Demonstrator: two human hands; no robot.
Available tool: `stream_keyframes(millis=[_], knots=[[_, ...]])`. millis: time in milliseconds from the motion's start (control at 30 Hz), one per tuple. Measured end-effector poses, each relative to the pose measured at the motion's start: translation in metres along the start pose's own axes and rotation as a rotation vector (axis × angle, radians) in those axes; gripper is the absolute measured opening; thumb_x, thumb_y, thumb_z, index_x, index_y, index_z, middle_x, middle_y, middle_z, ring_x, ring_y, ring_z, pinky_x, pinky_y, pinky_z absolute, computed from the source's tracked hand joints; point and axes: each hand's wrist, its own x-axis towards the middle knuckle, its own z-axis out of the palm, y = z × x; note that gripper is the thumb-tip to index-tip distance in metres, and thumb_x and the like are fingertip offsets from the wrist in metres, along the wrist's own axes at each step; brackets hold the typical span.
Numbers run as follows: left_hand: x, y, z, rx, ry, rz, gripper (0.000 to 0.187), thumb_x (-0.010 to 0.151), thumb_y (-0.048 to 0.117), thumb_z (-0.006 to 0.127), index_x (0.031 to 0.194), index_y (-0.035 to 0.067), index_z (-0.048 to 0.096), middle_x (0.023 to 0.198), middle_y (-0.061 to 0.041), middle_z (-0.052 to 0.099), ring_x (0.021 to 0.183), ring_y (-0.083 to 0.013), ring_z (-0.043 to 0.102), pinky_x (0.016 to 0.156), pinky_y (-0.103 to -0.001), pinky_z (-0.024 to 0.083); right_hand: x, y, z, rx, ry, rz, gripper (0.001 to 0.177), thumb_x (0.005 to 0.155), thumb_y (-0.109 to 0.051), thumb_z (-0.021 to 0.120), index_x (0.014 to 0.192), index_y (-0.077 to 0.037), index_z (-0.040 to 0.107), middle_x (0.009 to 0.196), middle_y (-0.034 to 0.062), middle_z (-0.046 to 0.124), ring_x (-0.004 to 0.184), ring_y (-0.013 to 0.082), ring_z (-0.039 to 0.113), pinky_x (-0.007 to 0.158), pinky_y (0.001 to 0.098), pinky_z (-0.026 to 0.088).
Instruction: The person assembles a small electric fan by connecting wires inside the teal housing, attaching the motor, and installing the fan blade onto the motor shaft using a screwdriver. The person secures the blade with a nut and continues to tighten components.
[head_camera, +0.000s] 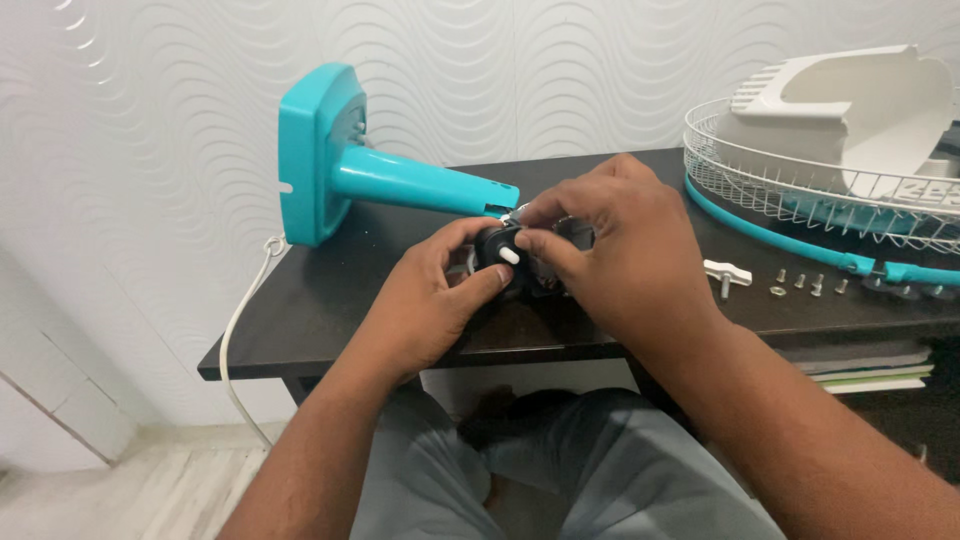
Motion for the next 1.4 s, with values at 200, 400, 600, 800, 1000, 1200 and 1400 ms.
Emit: stream_keyframes(millis=[200,400,600,800,1000,1200,1400], knots=[[-0.002,0.001,0.001,-0.052,-0.014,-0.025,0.044,0.086,0.022,0.070,0.128,0.009,0.066,0.105,-0.006,0.074,0.091,-0.0120,0.070,0.083,-0.027,0.056,0.000,0.005,0.001,0.008,-0.006,-0.052,0.022,0.074,-0.019,0.087,0.095,-0.015,0.083,0.078,0.0060,0.070,0.089,0.0241,0.061,0.075,0.0371,0.050],[-0.001,-0.001,0.002,-0.050,0.006,-0.003,0.045,0.085,0.018,0.071,0.128,0.008,0.065,0.106,-0.004,0.073,0.091,-0.0109,0.069,0.082,-0.027,0.055,0.009,0.004,0.001,-0.053,-0.097,0.037,0.019,0.073,-0.023,0.087,0.091,-0.018,0.083,0.083,0.0057,0.072,0.090,0.0225,0.064,0.077,0.0371,0.052],[-0.001,-0.003,0.000,-0.088,-0.006,-0.015,0.044,0.085,0.018,0.071,0.127,0.007,0.067,0.104,-0.003,0.073,0.091,-0.0097,0.069,0.083,-0.026,0.055,0.019,0.004,-0.001,-0.152,-0.188,0.019,0.022,0.071,-0.027,0.089,0.090,-0.019,0.083,0.092,0.0055,0.073,0.101,0.0247,0.062,0.082,0.0420,0.051],[-0.001,-0.003,-0.001,-0.111,-0.019,-0.013,0.044,0.086,0.019,0.071,0.128,0.008,0.066,0.103,-0.003,0.073,0.089,-0.0096,0.067,0.081,-0.027,0.054,0.036,0.005,-0.003,-0.155,-0.248,-0.139,0.023,0.066,-0.027,0.091,0.083,-0.015,0.081,0.100,0.0042,0.075,0.111,0.0270,0.061,0.089,0.0430,0.050],[0.000,0.001,-0.003,-0.129,-0.023,-0.136,0.046,0.085,0.018,0.070,0.130,0.008,0.067,0.105,-0.003,0.074,0.095,-0.0095,0.067,0.086,-0.027,0.053,0.051,0.002,0.000,-0.049,-0.523,0.144,0.025,0.073,-0.027,0.085,0.098,-0.021,0.081,0.108,-0.0005,0.076,0.103,0.0185,0.069,0.091,0.0400,0.053],[0.005,0.001,-0.004,-0.238,-0.049,-0.201,0.049,0.085,0.015,0.070,0.134,0.007,0.064,0.106,-0.004,0.073,0.097,-0.0100,0.066,0.087,-0.027,0.053,0.063,0.000,0.002,0.013,-0.605,0.281,0.024,0.074,-0.028,0.088,0.092,-0.017,0.080,0.096,0.0016,0.079,0.097,0.0176,0.073,0.090,0.0370,0.053],[0.006,0.004,-0.006,-0.285,-0.065,-0.248,0.048,0.084,0.012,0.069,0.132,0.003,0.064,0.107,-0.005,0.075,0.098,-0.0104,0.070,0.088,-0.026,0.054,0.069,0.006,0.006,0.126,-0.663,0.246,0.024,0.072,-0.027,0.088,0.090,-0.014,0.080,0.092,0.0010,0.082,0.095,0.0168,0.075,0.091,0.0358,0.053]])
